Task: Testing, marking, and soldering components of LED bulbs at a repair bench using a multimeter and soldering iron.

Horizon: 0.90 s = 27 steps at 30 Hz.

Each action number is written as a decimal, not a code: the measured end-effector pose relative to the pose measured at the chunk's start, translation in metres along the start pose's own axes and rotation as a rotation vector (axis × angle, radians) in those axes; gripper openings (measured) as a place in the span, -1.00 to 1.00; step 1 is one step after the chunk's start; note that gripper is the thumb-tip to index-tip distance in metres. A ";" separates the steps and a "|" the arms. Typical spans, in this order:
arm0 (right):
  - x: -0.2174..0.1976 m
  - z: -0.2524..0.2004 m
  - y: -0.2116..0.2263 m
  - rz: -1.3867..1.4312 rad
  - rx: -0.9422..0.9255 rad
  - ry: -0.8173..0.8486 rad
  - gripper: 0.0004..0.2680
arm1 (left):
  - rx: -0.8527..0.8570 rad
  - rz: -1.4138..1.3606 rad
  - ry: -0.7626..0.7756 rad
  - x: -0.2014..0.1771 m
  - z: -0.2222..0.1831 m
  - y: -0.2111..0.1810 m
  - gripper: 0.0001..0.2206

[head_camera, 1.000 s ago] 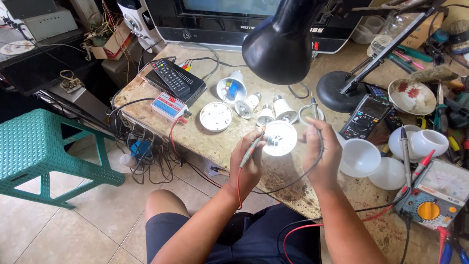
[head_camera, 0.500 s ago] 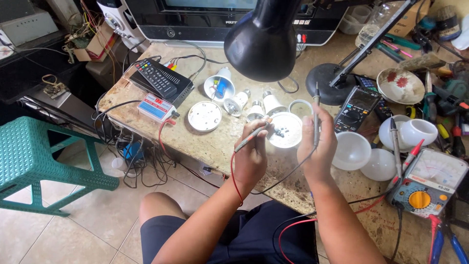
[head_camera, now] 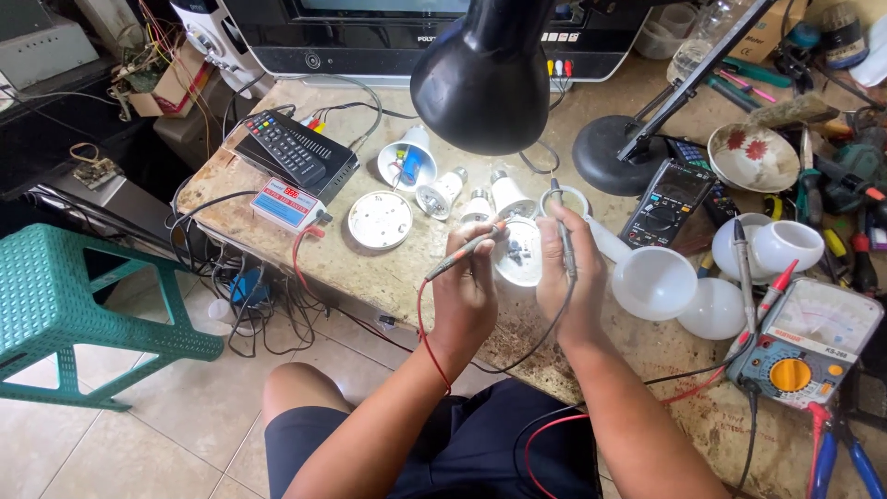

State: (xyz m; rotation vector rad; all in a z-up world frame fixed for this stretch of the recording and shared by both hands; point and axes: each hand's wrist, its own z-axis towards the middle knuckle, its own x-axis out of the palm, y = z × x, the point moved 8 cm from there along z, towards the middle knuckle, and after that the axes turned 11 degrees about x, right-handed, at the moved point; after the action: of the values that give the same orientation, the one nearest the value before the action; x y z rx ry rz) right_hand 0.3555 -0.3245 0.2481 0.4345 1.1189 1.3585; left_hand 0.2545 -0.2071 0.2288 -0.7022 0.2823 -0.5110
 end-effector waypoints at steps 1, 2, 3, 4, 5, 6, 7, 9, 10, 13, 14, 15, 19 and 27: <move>0.003 0.000 0.000 0.004 0.020 0.028 -0.72 | -0.001 -0.002 -0.009 -0.002 -0.001 0.003 -0.83; 0.003 -0.001 -0.002 0.006 0.021 0.026 -0.72 | 0.000 -0.001 -0.007 -0.004 0.000 0.003 -0.83; 0.003 -0.002 -0.005 0.014 0.043 0.027 -0.68 | -0.003 -0.008 -0.001 -0.004 0.000 0.002 -0.83; 0.003 -0.004 -0.009 0.022 0.065 0.030 -0.64 | -0.009 -0.014 0.005 -0.005 -0.001 0.002 -0.83; 0.004 -0.004 -0.008 0.023 0.067 0.031 -0.64 | -0.010 -0.013 0.006 -0.007 -0.002 0.001 -0.83; 0.003 -0.005 -0.007 0.069 0.066 0.016 -0.63 | -0.004 0.003 0.022 -0.008 -0.003 0.000 -0.84; 0.002 -0.005 -0.006 0.115 0.065 0.001 -0.62 | 0.001 0.020 0.038 -0.008 -0.003 -0.001 -0.84; -0.003 -0.003 -0.004 0.136 0.056 -0.021 -0.66 | 0.007 0.013 0.034 -0.011 -0.004 0.000 -0.84; -0.006 -0.003 -0.003 0.153 0.047 -0.042 -0.71 | 0.011 0.004 0.028 -0.012 -0.004 0.000 -0.84; -0.007 -0.007 -0.020 0.202 0.098 -0.108 -0.79 | 0.011 -0.011 0.000 -0.016 -0.006 0.002 -0.83; -0.005 -0.007 -0.015 0.204 0.099 -0.108 -0.79 | 0.011 -0.009 0.001 -0.017 -0.006 0.001 -0.83; -0.001 -0.007 -0.008 0.228 0.089 -0.075 -0.78 | 0.014 -0.022 -0.010 -0.019 -0.005 0.000 -0.83; 0.009 -0.007 0.001 0.217 0.007 -0.091 -0.88 | 0.001 -0.095 -0.057 -0.017 -0.007 0.006 -0.79; 0.021 0.001 -0.020 0.140 -0.018 -0.248 -0.83 | -0.164 -0.219 -0.139 -0.013 -0.013 0.025 -0.70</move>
State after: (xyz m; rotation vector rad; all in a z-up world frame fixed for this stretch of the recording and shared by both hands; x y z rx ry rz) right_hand 0.3640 -0.3091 0.2247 0.6600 0.8842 1.3919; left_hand 0.2469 -0.1904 0.2035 -0.9300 0.1176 -0.6487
